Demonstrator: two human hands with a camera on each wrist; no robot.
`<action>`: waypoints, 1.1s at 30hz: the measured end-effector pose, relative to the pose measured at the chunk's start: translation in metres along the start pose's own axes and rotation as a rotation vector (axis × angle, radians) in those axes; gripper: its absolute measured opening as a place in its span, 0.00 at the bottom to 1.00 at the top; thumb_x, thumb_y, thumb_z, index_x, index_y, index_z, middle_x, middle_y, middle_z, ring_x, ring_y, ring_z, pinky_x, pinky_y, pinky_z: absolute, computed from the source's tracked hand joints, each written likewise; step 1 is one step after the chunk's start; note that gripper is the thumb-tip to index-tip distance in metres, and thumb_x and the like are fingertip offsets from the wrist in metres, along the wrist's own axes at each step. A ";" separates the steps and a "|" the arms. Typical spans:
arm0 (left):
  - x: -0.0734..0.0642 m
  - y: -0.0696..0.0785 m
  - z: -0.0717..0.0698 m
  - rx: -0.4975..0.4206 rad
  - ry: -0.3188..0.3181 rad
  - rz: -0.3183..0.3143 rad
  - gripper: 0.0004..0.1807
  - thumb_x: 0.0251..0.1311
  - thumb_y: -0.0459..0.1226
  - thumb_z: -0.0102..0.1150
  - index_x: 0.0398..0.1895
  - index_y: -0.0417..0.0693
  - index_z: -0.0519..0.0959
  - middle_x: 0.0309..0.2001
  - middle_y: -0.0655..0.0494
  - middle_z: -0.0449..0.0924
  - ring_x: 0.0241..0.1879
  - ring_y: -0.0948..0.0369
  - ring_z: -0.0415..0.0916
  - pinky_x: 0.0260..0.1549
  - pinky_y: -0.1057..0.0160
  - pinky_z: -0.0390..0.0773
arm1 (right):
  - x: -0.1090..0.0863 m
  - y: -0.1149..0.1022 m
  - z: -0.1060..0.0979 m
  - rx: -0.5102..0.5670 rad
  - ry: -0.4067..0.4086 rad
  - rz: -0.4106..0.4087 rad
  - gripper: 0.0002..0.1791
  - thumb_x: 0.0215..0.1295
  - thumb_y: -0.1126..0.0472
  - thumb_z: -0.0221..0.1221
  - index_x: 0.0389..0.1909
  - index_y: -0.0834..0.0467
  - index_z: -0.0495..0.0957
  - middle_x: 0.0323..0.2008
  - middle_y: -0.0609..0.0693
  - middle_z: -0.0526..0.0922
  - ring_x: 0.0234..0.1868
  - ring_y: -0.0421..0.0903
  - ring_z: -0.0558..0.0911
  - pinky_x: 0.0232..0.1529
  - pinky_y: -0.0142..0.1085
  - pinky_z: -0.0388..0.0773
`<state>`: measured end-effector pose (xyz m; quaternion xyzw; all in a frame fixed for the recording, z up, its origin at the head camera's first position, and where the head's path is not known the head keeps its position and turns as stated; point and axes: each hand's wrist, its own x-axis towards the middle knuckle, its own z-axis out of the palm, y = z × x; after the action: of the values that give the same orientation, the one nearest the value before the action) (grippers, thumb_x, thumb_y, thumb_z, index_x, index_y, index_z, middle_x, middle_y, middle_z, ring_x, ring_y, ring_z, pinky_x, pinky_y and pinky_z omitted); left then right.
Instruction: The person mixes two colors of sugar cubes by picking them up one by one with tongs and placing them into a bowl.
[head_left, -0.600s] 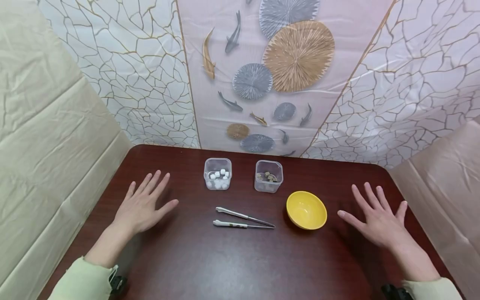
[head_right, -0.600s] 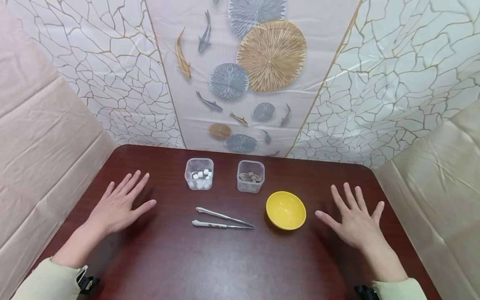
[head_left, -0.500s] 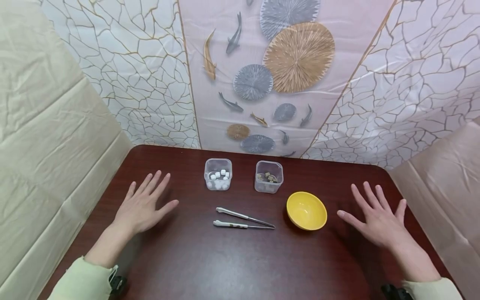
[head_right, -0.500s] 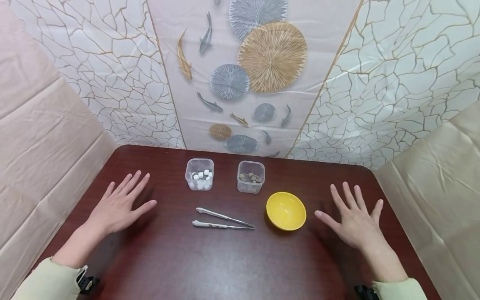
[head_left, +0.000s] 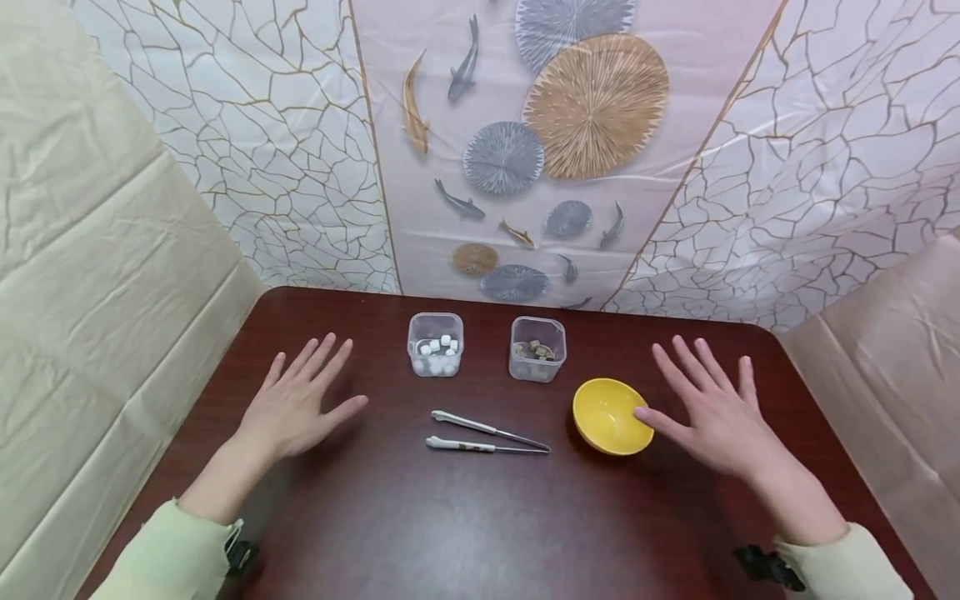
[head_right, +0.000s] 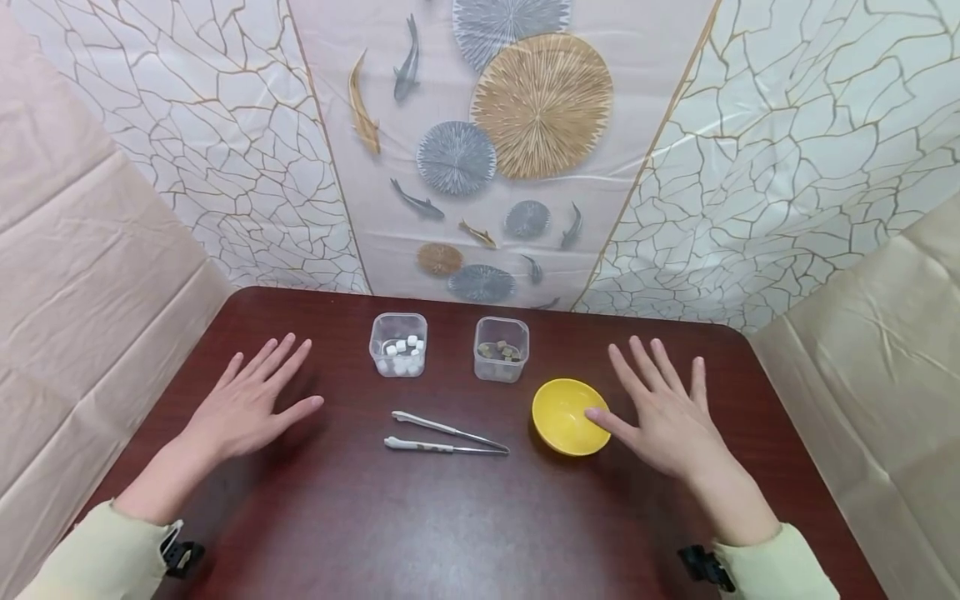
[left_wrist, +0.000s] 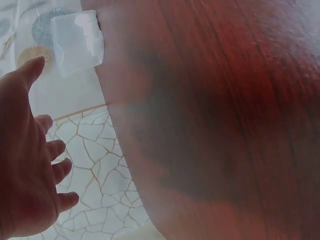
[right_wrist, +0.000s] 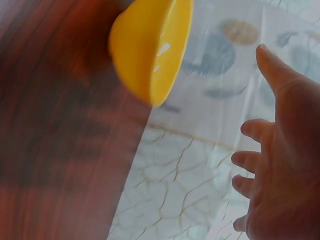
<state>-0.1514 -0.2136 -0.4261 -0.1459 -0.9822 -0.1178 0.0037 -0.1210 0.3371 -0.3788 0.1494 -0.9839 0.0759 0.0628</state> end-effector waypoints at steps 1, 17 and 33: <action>0.001 0.001 0.000 0.001 0.004 0.009 0.50 0.73 0.70 0.49 0.88 0.53 0.52 0.86 0.44 0.48 0.85 0.41 0.45 0.80 0.31 0.40 | 0.002 -0.004 -0.001 0.009 0.001 -0.018 0.54 0.70 0.32 0.64 0.87 0.51 0.53 0.85 0.63 0.52 0.86 0.63 0.43 0.77 0.74 0.22; 0.024 0.022 -0.002 0.047 -0.007 0.110 0.53 0.69 0.72 0.50 0.88 0.57 0.51 0.87 0.49 0.48 0.85 0.45 0.45 0.82 0.34 0.41 | 0.025 -0.076 0.011 0.048 0.000 -0.293 0.50 0.67 0.32 0.66 0.82 0.54 0.66 0.82 0.53 0.64 0.83 0.59 0.58 0.84 0.62 0.35; 0.028 0.026 0.003 0.044 -0.033 0.121 0.53 0.69 0.70 0.53 0.88 0.56 0.51 0.87 0.50 0.47 0.86 0.47 0.44 0.82 0.35 0.41 | 0.046 -0.124 0.063 0.014 -0.103 -0.490 0.49 0.66 0.30 0.66 0.77 0.59 0.72 0.78 0.54 0.71 0.82 0.57 0.63 0.82 0.64 0.52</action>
<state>-0.1703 -0.1808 -0.4214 -0.2067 -0.9739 -0.0933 -0.0024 -0.1328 0.1961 -0.4173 0.3875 -0.9197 0.0573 0.0281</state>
